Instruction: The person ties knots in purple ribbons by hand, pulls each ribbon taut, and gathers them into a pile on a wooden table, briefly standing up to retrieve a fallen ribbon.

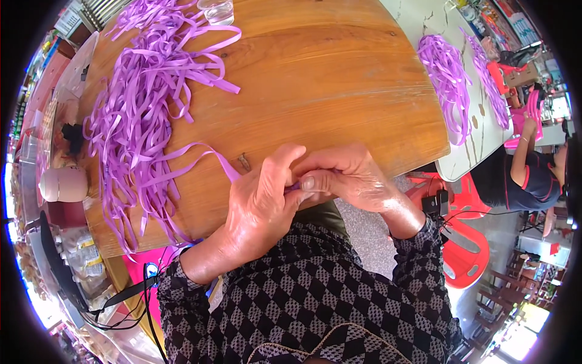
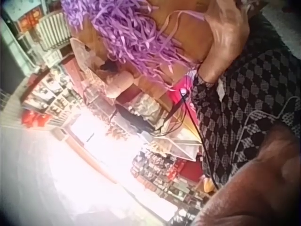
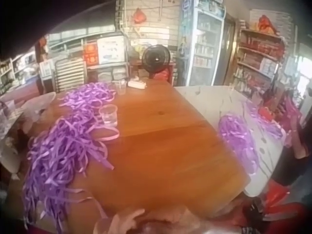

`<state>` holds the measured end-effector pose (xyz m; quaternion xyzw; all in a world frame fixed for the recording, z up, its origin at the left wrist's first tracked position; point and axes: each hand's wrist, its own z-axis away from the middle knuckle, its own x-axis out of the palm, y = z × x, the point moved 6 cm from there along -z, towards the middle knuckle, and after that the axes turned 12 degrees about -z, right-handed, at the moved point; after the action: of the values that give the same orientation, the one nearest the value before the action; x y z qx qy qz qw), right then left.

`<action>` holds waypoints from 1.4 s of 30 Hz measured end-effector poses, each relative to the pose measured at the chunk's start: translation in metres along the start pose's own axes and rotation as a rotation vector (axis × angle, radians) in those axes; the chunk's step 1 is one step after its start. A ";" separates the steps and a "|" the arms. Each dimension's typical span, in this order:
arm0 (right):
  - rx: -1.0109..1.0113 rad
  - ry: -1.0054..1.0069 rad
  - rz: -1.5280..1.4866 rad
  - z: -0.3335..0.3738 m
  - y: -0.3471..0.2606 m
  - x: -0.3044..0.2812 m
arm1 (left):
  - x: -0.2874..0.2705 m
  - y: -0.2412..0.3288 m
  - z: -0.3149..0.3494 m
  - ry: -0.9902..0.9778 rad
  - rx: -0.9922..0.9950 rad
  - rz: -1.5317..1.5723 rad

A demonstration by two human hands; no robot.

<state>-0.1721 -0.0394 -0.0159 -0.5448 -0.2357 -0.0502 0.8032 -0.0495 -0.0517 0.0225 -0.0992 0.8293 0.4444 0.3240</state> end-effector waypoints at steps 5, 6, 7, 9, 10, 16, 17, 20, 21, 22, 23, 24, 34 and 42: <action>-0.117 0.083 0.298 0.009 -0.017 -0.003 | -0.022 -0.004 -0.002 -0.070 0.245 -0.236; -0.156 0.195 0.397 0.013 -0.023 -0.011 | -0.031 -0.009 0.000 -0.079 0.303 -0.338; -0.199 0.236 0.400 0.020 -0.029 -0.022 | -0.045 -0.018 -0.002 -0.030 0.231 -0.329; -0.239 0.287 0.405 0.029 -0.035 -0.050 | -0.068 -0.052 0.004 -0.002 0.033 -0.207; -0.279 0.357 0.413 0.034 -0.040 -0.062 | -0.080 -0.070 0.013 -0.018 -0.098 -0.107; -0.368 0.594 0.557 0.054 -0.053 -0.137 | -0.145 -0.145 0.049 0.021 -0.599 -0.004; -0.364 0.680 0.550 0.060 -0.054 -0.154 | -0.158 -0.158 0.054 0.059 -0.593 -0.041; -0.471 0.778 0.673 0.081 -0.063 -0.189 | -0.184 -0.173 0.062 0.090 -0.607 -0.144; -0.472 0.779 0.673 0.085 -0.065 -0.193 | -0.190 -0.172 0.063 0.086 -0.629 -0.211; -0.477 0.787 0.618 0.088 -0.064 -0.197 | -0.191 -0.167 0.063 0.064 -0.619 -0.218; -0.481 0.794 0.564 0.091 -0.064 -0.200 | -0.191 -0.165 0.063 0.065 -0.621 -0.218; -0.481 0.792 0.564 0.092 -0.064 -0.201 | -0.189 -0.162 0.064 0.074 -0.631 -0.194; -0.626 0.922 1.260 0.085 -0.073 -0.210 | -0.199 -0.157 0.060 0.101 -0.534 0.012; -0.512 0.949 0.729 0.106 -0.072 -0.230 | -0.224 -0.205 0.095 0.165 -0.574 0.499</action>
<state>-0.4340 -0.0138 -0.0226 -0.6826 0.3640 -0.0643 0.6304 0.2584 -0.1234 -0.0128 -0.0166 0.6932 0.7140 0.0972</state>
